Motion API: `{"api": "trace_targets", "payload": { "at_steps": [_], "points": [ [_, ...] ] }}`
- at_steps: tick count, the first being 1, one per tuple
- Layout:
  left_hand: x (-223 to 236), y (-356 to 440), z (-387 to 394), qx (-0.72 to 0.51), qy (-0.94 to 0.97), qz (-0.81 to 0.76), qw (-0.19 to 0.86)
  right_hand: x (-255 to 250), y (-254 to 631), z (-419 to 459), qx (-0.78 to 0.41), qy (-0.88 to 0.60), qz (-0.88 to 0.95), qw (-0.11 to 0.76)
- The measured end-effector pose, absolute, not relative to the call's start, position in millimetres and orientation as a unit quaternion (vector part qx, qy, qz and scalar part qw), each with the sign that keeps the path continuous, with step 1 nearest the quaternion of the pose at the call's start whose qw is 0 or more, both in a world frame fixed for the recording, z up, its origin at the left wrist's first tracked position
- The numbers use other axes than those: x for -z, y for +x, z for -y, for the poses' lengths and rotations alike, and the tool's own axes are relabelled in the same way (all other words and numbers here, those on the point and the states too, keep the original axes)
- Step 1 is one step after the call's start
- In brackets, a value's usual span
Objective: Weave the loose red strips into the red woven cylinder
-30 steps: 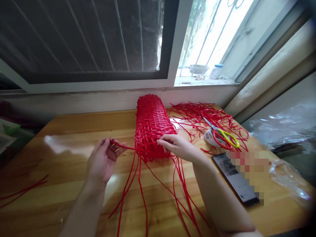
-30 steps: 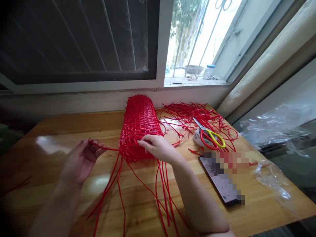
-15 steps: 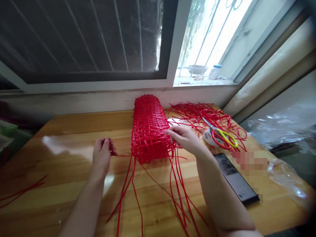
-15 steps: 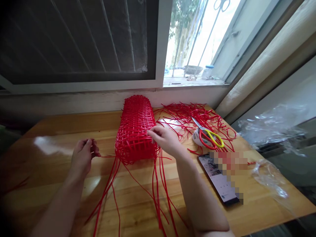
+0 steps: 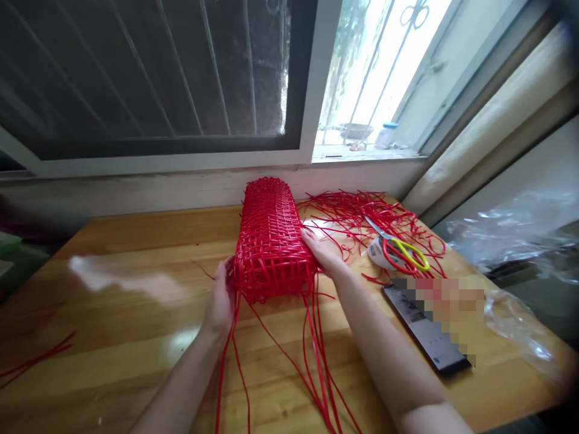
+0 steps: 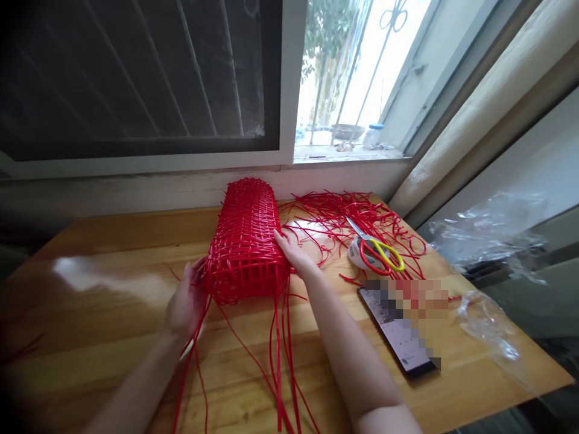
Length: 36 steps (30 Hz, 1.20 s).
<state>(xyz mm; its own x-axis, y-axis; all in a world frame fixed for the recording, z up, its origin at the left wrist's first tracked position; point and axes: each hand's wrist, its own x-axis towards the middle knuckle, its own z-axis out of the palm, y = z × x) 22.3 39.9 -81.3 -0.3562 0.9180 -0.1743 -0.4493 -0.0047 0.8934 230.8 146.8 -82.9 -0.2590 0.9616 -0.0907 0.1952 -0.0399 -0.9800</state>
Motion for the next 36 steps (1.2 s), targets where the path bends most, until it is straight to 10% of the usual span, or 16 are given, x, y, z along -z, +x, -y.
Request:
{"api": "trace_targets", "payload": {
  "at_steps": [6,11,23,36],
  "points": [
    [65,19,-41,-0.627,0.456,-0.527,0.347,118,199,-138,-0.722,-0.370,0.396,0.430],
    [22,9,-56,-0.525,0.618,-0.571,0.129,131,177,-130,-0.626,-0.418,0.514,0.412],
    [16,47,-56,-0.487,0.636,-0.563,0.202,22,211,-95,-0.458,-0.357,0.663,0.473],
    [7,39,-37,-0.488,0.693,-0.497,0.185,17,192,-80,-0.342,-0.393,0.718,0.462]
  ]
}}
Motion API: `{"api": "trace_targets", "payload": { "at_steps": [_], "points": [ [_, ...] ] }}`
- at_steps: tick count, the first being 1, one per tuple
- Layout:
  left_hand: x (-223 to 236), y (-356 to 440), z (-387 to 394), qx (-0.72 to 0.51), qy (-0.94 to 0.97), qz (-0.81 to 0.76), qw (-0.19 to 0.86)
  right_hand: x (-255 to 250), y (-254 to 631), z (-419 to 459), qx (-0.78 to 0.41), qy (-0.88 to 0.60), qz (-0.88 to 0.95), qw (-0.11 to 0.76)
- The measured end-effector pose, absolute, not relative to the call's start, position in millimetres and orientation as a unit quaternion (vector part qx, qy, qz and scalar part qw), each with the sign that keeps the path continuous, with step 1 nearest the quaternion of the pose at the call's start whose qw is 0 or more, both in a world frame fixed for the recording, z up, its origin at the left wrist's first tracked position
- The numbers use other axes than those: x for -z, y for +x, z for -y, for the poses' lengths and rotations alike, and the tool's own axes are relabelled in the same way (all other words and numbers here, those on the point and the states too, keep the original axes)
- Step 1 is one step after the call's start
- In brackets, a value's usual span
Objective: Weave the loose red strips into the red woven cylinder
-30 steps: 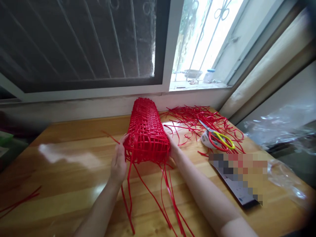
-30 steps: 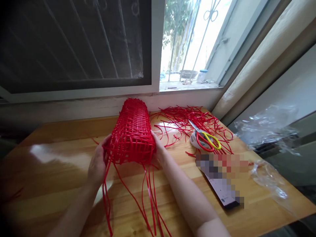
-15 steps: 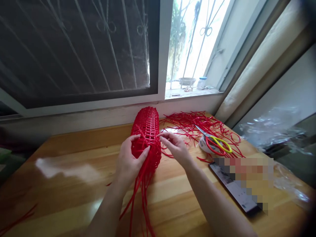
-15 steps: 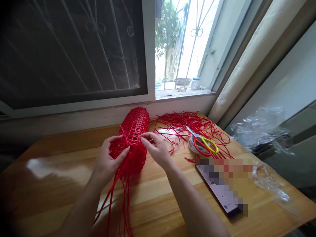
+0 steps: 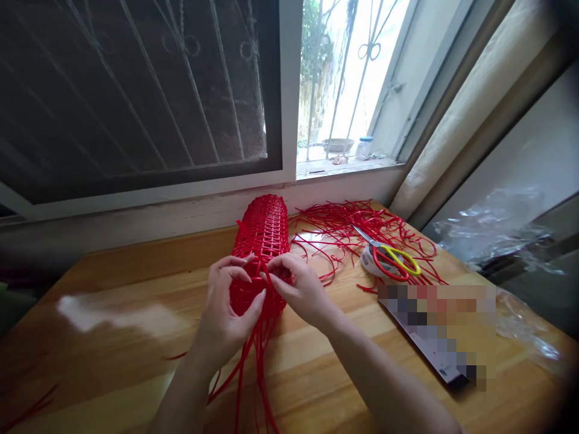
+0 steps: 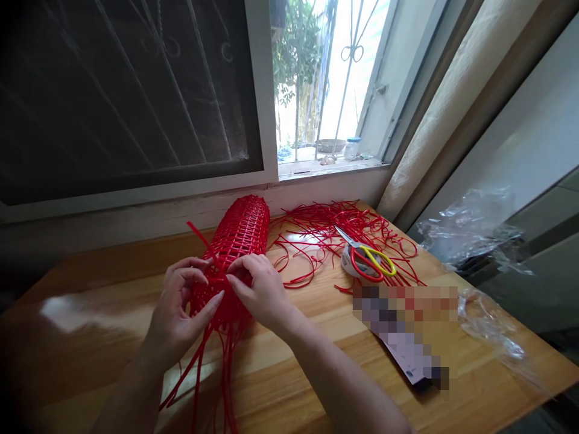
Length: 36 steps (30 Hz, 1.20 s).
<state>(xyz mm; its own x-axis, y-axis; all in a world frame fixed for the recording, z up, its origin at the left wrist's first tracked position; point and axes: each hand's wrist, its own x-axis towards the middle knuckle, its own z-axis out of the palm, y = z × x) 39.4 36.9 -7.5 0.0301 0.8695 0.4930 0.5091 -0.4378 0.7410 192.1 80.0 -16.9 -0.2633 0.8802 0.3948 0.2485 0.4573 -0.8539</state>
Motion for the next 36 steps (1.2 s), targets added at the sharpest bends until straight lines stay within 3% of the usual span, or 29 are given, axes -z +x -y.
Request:
{"api": "trace_targets", "payload": {
  "at_steps": [7,14,17,22,27,32,36],
  "points": [
    [-6,21,-30,-0.320,0.811,-0.489,0.031,17,210,-80,-0.418,-0.387,0.671,0.474],
    [-1,28,-32,-0.280,0.818,-0.500,-0.048,58,341,-42,-0.285,-0.576,0.562,0.520],
    [3,31,-33,-0.299,0.795,-0.525,-0.054,104,423,-3,-0.174,-0.694,0.479,0.508],
    [11,31,-35,-0.347,0.764,-0.541,-0.060,163,501,65,-0.114,-0.790,0.488,0.352],
    [8,28,-34,-0.347,0.760,-0.542,-0.087,168,502,82,-0.121,-0.779,0.524,0.324],
    [2,28,-24,-0.287,0.736,-0.614,-0.005,169,500,78,-0.097,-0.787,0.529,0.302],
    [2,24,-19,-0.239,0.679,-0.694,0.001,171,497,78,-0.094,-0.783,0.526,0.319]
  ]
}}
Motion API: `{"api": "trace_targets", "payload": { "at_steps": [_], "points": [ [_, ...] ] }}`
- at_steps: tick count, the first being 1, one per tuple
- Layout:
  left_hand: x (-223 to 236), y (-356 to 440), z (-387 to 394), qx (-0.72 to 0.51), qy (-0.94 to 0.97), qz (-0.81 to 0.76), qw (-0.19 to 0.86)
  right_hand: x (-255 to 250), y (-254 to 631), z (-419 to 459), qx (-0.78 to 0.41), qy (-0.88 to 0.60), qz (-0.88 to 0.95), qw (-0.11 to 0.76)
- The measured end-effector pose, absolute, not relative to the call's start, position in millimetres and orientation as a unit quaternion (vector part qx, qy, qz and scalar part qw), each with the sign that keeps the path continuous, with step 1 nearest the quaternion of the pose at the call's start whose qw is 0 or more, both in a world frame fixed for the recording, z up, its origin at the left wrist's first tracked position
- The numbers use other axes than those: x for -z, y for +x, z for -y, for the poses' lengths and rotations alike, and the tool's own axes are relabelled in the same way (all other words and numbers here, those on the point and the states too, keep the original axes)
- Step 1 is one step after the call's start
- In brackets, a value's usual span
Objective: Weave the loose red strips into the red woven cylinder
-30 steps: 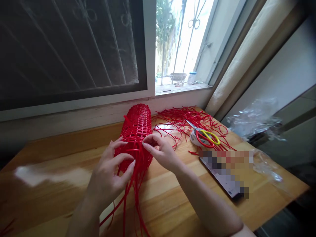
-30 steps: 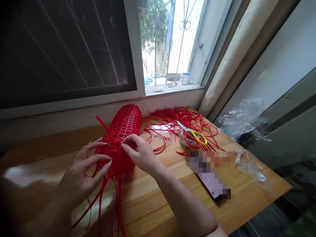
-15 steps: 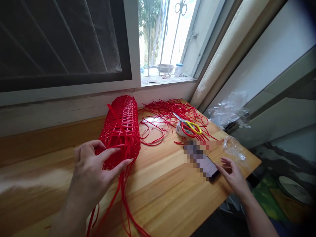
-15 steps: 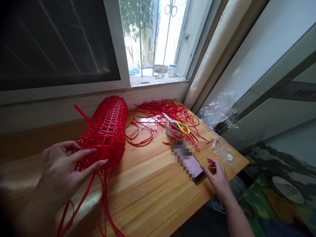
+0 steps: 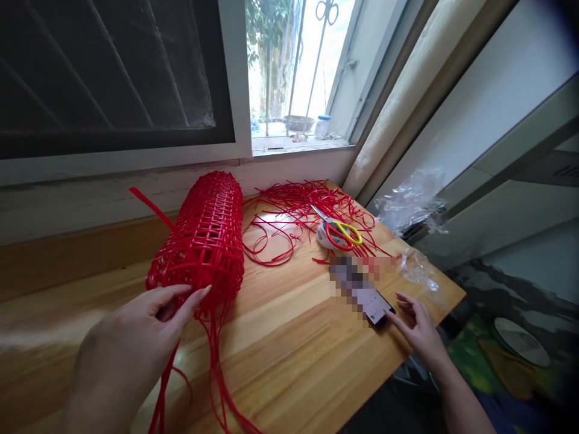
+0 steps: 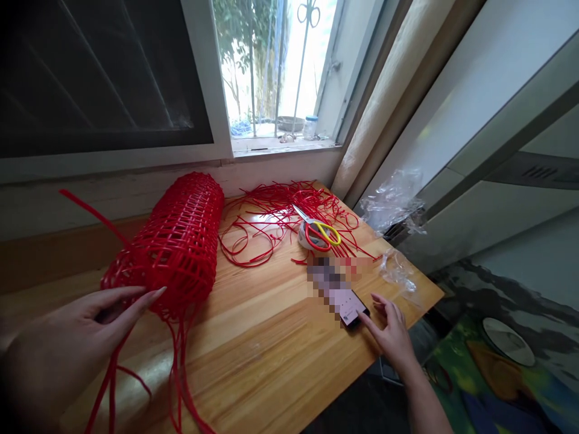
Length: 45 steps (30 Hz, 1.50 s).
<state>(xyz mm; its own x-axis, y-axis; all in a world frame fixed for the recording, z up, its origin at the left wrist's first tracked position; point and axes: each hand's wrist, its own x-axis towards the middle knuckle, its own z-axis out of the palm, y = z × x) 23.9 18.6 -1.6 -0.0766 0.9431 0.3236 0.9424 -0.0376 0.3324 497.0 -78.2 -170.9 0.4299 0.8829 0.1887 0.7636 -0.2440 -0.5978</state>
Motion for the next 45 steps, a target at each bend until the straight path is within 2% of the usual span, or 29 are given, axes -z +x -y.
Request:
{"api": "trace_targets", "payload": {
  "at_steps": [8,20,23,26,28,33,37,40,45],
  "points": [
    [-8,33,-22,-0.224,0.633,-0.719,0.178,163,455,69,-0.007,-0.792,0.574,0.206],
    [7,34,-23,-0.255,0.632,-0.680,0.271,154,477,67,0.026,-0.820,0.528,0.222],
    [3,38,-23,-0.264,0.625,-0.674,0.292,123,446,46,0.051,-0.789,0.535,0.298],
    [2,38,-23,-0.284,0.612,-0.665,0.319,77,382,12,-0.085,-0.677,0.583,0.441],
    [2,37,-25,-0.305,0.599,-0.657,0.342,48,331,-13,-0.202,-0.546,0.646,0.494],
    [6,38,-29,-0.351,0.582,-0.635,0.368,6,223,-63,-0.408,-0.371,0.685,0.476],
    [8,41,-30,-0.359,0.572,-0.623,0.395,-2,183,-83,-0.494,-0.304,0.653,0.487],
    [8,41,-31,-0.354,0.567,-0.628,0.398,-3,177,-87,-0.515,-0.283,0.595,0.548],
    [7,37,-32,-0.356,0.559,-0.624,0.414,0,193,-77,-0.409,-0.309,0.572,0.641]
  ]
}}
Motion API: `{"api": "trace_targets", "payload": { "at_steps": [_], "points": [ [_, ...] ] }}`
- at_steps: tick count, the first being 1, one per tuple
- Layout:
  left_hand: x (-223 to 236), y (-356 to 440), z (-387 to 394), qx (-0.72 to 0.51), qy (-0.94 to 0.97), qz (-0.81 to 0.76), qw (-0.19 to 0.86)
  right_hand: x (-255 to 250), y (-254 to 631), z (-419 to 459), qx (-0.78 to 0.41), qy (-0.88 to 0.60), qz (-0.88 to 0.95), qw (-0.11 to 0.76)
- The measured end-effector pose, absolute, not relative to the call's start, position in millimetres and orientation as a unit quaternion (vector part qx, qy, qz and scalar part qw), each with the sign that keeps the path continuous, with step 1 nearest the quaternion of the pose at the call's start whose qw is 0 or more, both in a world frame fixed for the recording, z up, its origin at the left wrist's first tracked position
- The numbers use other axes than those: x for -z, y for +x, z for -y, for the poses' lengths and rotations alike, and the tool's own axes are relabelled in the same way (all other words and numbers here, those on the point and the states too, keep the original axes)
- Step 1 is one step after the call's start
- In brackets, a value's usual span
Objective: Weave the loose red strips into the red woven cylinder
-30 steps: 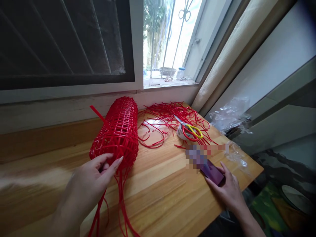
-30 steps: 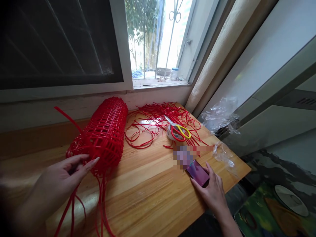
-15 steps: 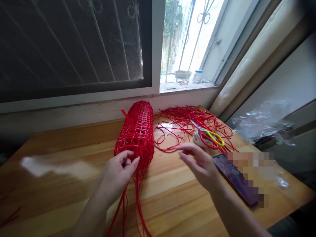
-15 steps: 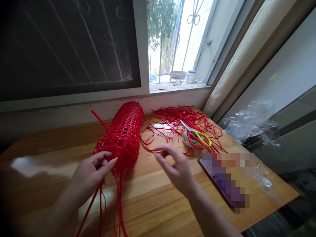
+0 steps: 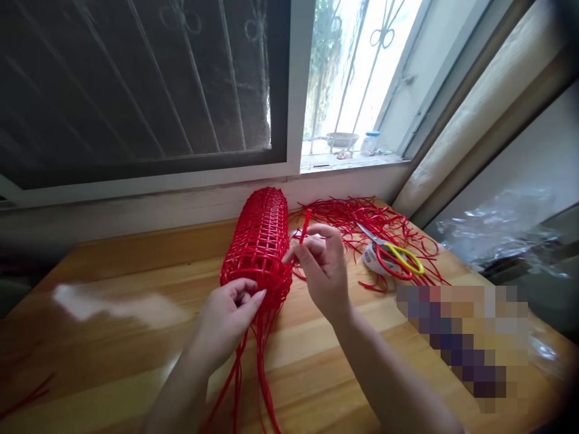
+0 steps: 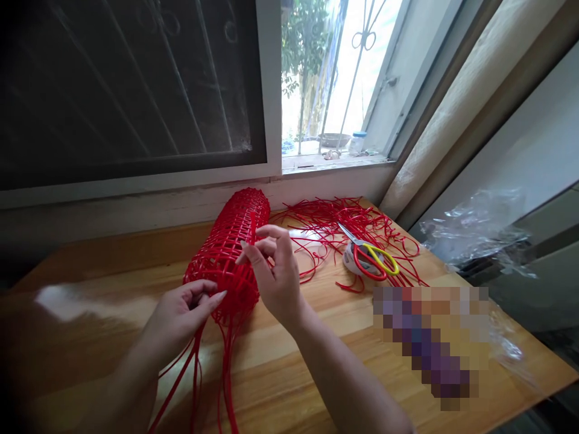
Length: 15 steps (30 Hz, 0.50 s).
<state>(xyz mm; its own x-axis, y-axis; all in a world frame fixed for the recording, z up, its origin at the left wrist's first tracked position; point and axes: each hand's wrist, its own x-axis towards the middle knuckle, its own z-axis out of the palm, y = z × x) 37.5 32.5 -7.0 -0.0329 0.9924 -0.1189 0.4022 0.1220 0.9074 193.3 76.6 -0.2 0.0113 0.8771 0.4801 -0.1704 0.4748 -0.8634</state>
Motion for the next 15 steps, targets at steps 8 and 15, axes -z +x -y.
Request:
{"api": "trace_targets", "payload": {
  "at_steps": [8,15],
  "points": [
    [6,36,-34,-0.345,0.553,-0.621,0.435,9,212,-59,-0.629,-0.371,0.555,0.397],
    [6,37,-35,-0.346,0.552,-0.625,0.430,12,203,-51,-0.659,-0.421,0.504,0.367]
  ]
}}
